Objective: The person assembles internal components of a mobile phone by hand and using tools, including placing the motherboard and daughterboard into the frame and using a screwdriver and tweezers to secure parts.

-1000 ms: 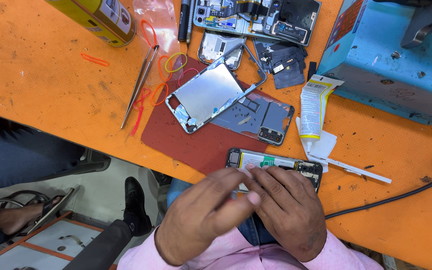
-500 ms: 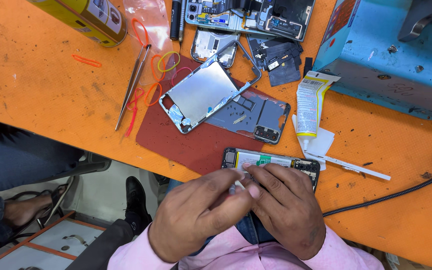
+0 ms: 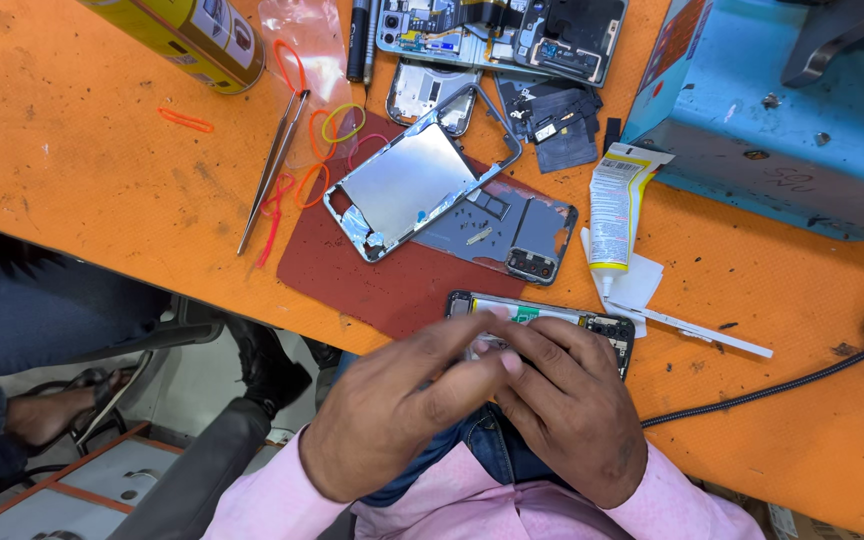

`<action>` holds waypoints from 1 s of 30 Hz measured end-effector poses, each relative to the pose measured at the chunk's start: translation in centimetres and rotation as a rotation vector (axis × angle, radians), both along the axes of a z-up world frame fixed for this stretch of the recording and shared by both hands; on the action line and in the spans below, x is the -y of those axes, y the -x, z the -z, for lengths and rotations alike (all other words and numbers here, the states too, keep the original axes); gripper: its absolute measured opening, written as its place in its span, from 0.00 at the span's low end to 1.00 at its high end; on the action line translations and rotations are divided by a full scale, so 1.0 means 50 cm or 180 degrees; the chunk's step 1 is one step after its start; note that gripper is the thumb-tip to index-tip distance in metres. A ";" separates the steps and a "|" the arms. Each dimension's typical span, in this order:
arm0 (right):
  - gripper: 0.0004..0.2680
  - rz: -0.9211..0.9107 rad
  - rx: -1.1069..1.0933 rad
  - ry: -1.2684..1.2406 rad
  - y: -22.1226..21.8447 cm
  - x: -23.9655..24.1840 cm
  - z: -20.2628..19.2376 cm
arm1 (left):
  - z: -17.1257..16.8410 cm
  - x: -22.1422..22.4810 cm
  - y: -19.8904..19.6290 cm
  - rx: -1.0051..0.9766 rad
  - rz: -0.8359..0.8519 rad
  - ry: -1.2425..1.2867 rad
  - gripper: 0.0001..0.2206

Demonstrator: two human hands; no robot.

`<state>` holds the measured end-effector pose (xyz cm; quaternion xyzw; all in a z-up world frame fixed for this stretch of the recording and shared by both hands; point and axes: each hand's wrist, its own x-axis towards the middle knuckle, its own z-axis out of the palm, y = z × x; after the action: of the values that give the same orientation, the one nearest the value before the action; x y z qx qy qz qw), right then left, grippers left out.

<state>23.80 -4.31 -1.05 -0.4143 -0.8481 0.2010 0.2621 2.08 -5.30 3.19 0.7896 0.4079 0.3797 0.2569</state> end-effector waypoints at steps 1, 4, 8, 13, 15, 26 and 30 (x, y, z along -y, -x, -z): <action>0.10 0.0010 0.0030 0.0006 -0.001 0.000 -0.001 | 0.000 0.001 -0.001 -0.0049 0.0017 -0.0044 0.20; 0.09 0.0026 0.0078 0.0025 0.000 0.002 -0.003 | 0.009 0.002 -0.006 -0.0238 -0.0080 -0.0336 0.21; 0.10 0.0008 0.0058 -0.0031 0.004 0.000 -0.002 | 0.007 0.003 0.000 -0.0160 -0.0140 -0.0422 0.21; 0.10 -0.0016 0.0071 -0.0025 0.000 0.000 -0.003 | 0.011 0.007 -0.001 -0.0174 -0.0120 -0.0300 0.20; 0.11 -0.0037 0.0063 -0.0034 0.001 0.001 -0.002 | 0.016 0.008 -0.006 -0.0327 -0.0372 -0.0696 0.19; 0.12 -0.0039 0.0014 -0.0009 0.002 -0.001 -0.001 | 0.020 0.009 0.000 -0.0193 -0.0295 -0.0351 0.18; 0.10 0.0002 0.0080 0.0033 0.001 0.001 -0.001 | 0.015 0.003 0.013 0.0095 0.0146 0.0206 0.19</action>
<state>23.75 -4.37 -1.00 -0.4184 -0.8501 0.2001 0.2494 1.42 -5.44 2.44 0.7842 0.3979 0.3721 0.2970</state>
